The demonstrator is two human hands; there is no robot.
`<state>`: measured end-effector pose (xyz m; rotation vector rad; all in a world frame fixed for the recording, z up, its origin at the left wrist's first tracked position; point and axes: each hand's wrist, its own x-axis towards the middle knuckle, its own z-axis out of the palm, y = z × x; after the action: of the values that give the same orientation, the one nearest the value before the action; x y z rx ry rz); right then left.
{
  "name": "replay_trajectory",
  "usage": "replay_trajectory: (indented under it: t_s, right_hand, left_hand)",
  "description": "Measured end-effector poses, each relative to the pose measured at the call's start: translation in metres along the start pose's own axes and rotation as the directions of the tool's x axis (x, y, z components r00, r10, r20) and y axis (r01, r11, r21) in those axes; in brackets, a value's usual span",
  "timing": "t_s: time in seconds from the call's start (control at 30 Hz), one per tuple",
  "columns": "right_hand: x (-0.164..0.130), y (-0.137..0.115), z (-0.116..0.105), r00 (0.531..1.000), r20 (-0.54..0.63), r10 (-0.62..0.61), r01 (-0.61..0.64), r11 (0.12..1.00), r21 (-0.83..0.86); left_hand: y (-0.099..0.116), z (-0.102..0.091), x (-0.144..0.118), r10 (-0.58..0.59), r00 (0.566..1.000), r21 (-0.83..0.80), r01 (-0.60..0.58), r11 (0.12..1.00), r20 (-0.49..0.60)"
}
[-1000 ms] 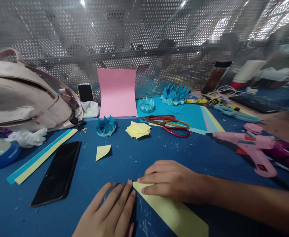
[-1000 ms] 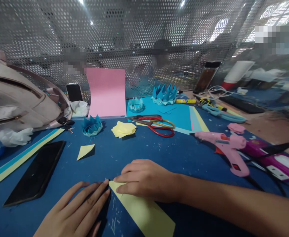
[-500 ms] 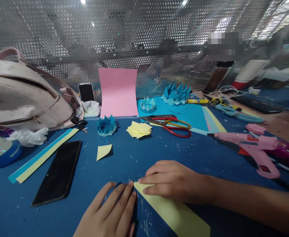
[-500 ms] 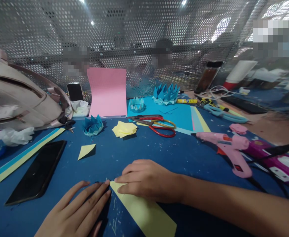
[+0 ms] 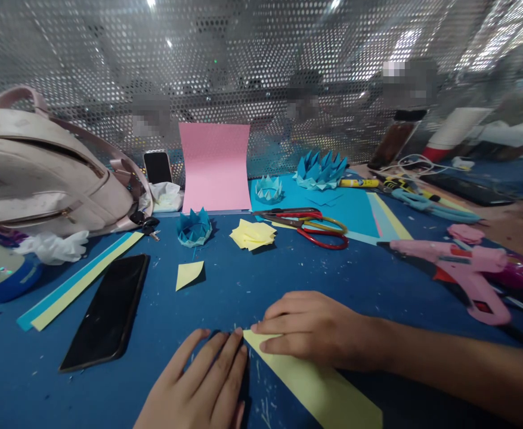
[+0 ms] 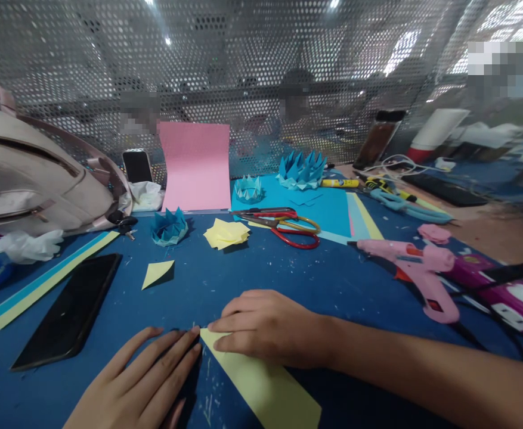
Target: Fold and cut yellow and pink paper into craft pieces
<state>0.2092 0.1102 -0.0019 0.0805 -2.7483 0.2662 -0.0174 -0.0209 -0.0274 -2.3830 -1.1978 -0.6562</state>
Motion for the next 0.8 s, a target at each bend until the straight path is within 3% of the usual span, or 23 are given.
replay_trajectory:
  t_s: [0.8]
  right_hand:
    - [0.0019,-0.0004,-0.0026,1.0,0.015,0.003,-0.003,1.0,-0.01]
  left_hand:
    - [-0.0045,-0.0014,0.0043,0.025,0.998,0.023,-0.027,0.999,0.054]
